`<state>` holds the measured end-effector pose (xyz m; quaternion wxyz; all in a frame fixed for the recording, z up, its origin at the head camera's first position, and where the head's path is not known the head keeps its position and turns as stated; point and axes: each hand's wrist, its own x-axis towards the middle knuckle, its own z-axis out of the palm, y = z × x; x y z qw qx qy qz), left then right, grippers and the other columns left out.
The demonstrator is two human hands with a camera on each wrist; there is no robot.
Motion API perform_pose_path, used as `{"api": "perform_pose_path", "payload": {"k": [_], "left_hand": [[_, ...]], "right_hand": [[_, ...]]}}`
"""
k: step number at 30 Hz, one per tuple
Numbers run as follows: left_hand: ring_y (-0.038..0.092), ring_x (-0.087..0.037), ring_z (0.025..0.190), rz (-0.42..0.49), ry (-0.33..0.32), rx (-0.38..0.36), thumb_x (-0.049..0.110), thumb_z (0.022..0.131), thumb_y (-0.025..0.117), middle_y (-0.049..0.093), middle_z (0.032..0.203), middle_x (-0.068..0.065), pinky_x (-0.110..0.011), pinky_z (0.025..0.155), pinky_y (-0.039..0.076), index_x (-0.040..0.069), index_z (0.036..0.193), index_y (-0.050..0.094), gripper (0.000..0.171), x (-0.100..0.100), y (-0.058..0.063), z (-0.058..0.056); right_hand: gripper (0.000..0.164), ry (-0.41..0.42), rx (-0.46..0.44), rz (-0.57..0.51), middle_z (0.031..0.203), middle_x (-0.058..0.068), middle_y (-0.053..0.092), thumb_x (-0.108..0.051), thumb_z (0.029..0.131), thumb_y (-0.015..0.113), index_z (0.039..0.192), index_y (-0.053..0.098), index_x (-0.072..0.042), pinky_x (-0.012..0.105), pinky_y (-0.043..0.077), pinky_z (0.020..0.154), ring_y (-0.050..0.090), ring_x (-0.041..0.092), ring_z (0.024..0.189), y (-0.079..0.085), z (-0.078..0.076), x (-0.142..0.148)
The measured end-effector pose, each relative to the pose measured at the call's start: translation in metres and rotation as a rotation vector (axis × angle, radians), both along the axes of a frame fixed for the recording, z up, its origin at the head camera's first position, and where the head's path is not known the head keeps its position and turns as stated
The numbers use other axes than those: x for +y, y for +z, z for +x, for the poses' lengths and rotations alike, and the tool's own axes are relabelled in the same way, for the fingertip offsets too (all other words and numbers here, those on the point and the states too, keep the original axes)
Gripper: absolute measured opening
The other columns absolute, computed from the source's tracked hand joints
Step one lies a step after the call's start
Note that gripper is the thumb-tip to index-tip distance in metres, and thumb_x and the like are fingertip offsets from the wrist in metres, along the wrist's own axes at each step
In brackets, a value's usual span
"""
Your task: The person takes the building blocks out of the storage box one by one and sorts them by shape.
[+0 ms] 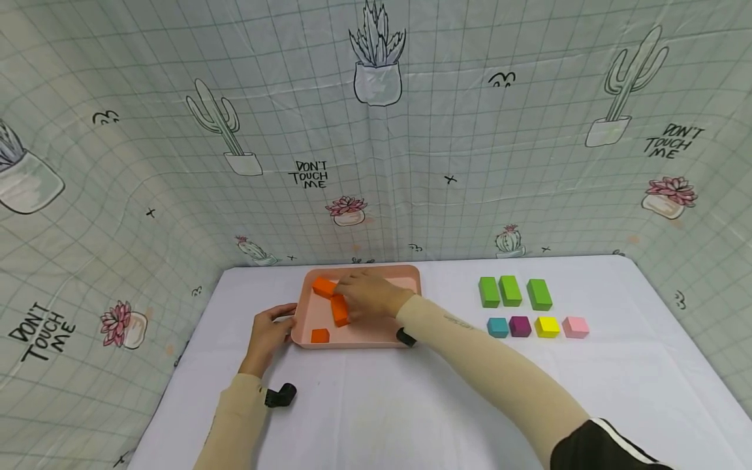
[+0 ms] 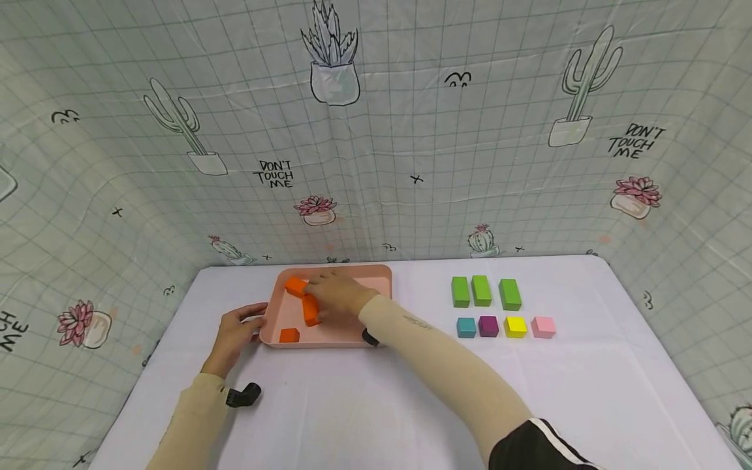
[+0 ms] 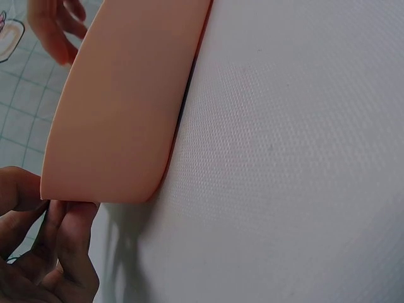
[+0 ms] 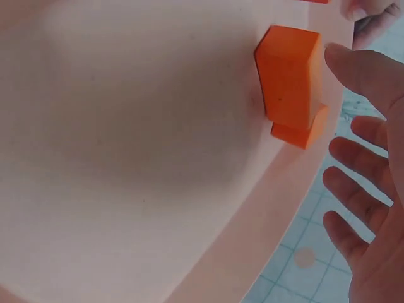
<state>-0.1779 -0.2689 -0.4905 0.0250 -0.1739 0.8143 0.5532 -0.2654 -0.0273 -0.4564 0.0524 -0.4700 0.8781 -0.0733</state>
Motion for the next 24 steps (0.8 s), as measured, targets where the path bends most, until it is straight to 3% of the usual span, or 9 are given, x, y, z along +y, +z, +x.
{"api": "perform_pose_path", "payload": {"k": [5,8,15,24], "left_hand": [[0.06,-0.012,0.082,-0.006,0.005,-0.008,0.0,0.101,0.056,0.061,0.141,-0.027,-0.019,0.062,0.052,-0.005,0.139,0.064,0.039,0.001,0.0,-0.001],[0.06,-0.013,0.083,-0.01,0.007,-0.015,0.0,0.102,0.057,0.061,0.141,-0.027,-0.019,0.063,0.052,-0.005,0.14,0.064,0.039,0.002,0.001,-0.001],[0.06,-0.012,0.082,-0.006,0.004,-0.014,0.0,0.102,0.057,0.061,0.141,-0.028,-0.019,0.062,0.052,-0.006,0.14,0.063,0.039,0.003,0.003,0.0],[0.06,-0.01,0.079,-0.001,0.006,-0.01,0.0,0.101,0.057,0.06,0.142,-0.029,-0.019,0.062,0.052,-0.007,0.14,0.063,0.04,0.002,0.003,0.001]], "right_hand": [[0.032,0.026,-0.007,0.012,0.119,-0.002,0.07,-0.035,0.1,0.074,0.127,0.07,-0.016,0.035,0.041,0.117,0.06,0.018,0.118,-0.004,0.001,-0.006],[0.029,0.025,-0.026,0.02,0.109,-0.005,0.067,-0.03,0.1,0.075,0.125,0.069,-0.018,0.034,0.043,0.113,0.058,0.016,0.112,-0.006,0.002,-0.008],[0.065,-0.02,-0.046,0.029,0.124,0.0,0.069,-0.035,0.1,0.075,0.157,0.051,-0.016,0.041,0.035,0.124,0.058,0.019,0.127,-0.01,0.005,-0.012],[0.044,-0.052,-0.029,0.054,0.114,-0.001,0.069,-0.035,0.099,0.076,0.136,0.067,-0.014,0.037,0.039,0.12,0.06,0.02,0.119,-0.01,0.008,-0.015]]}}
